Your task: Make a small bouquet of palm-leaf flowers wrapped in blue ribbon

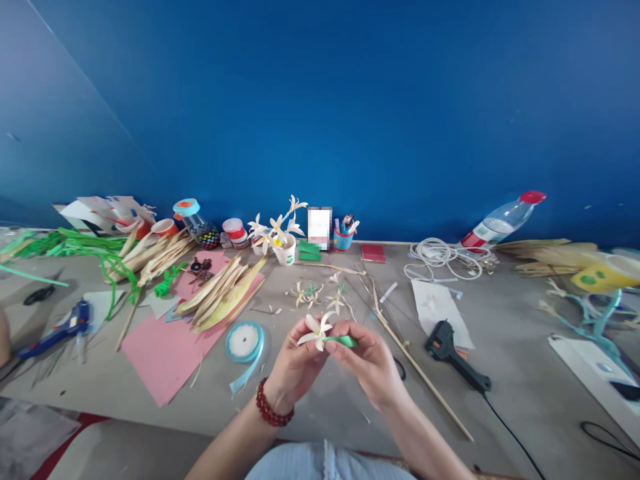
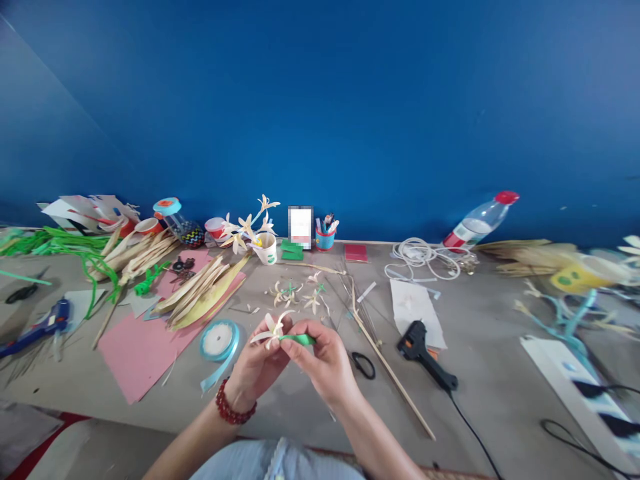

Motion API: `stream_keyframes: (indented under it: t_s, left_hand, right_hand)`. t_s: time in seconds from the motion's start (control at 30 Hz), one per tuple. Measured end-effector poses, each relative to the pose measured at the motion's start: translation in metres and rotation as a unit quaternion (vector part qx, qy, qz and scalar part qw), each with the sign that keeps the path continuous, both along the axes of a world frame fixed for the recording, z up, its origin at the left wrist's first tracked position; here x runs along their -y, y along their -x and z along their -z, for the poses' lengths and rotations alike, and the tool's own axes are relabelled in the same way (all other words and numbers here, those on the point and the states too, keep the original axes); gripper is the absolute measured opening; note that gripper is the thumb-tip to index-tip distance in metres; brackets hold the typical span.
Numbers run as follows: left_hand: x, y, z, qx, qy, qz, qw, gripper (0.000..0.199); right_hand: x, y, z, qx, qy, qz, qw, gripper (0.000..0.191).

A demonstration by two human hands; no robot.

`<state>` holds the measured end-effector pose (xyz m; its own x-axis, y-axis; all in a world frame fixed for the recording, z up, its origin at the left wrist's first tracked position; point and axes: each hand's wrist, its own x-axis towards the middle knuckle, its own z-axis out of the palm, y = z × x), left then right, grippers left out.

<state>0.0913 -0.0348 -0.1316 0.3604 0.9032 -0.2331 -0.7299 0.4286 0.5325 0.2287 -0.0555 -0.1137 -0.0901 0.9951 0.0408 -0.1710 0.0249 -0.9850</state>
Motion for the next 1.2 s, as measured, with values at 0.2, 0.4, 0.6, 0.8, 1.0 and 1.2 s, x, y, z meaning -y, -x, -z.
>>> stream_keyframes:
  t_s: [0.2, 0.4, 0.6, 0.8, 1.0, 1.2]
  left_hand:
    - [0.005, -0.005, -0.001, -0.008, -0.034, -0.041, 0.999, 0.017]
    - [0.011, -0.007, 0.003, -0.044, -0.061, -0.106, 0.992, 0.013]
    - [0.012, -0.008, 0.006, -0.048, -0.046, -0.124, 0.99, 0.017]
    - [0.013, -0.009, 0.008, -0.06, -0.045, -0.151, 0.986, 0.022]
    - [0.013, -0.009, 0.007, -0.074, -0.083, -0.149, 0.983, 0.013]
    - [0.012, -0.007, 0.01, -0.078, -0.107, -0.143, 0.981, 0.011]
  right_hand:
    - [0.0, 0.0, 0.002, 0.155, -0.171, 0.106, 0.967, 0.01]
    - [-0.001, 0.002, 0.004, 0.352, -0.349, 0.178, 0.85, 0.013]
    - [0.0, 0.003, 0.002, 0.416, -0.401, 0.184, 0.795, 0.015]
    - [0.001, 0.002, 0.003, 0.403, -0.399, 0.173, 0.805, 0.016]
    - [0.001, 0.001, 0.0, 0.372, -0.382, 0.146, 0.833, 0.018]
    - [0.002, 0.002, -0.003, 0.377, -0.394, 0.154, 0.824, 0.016]
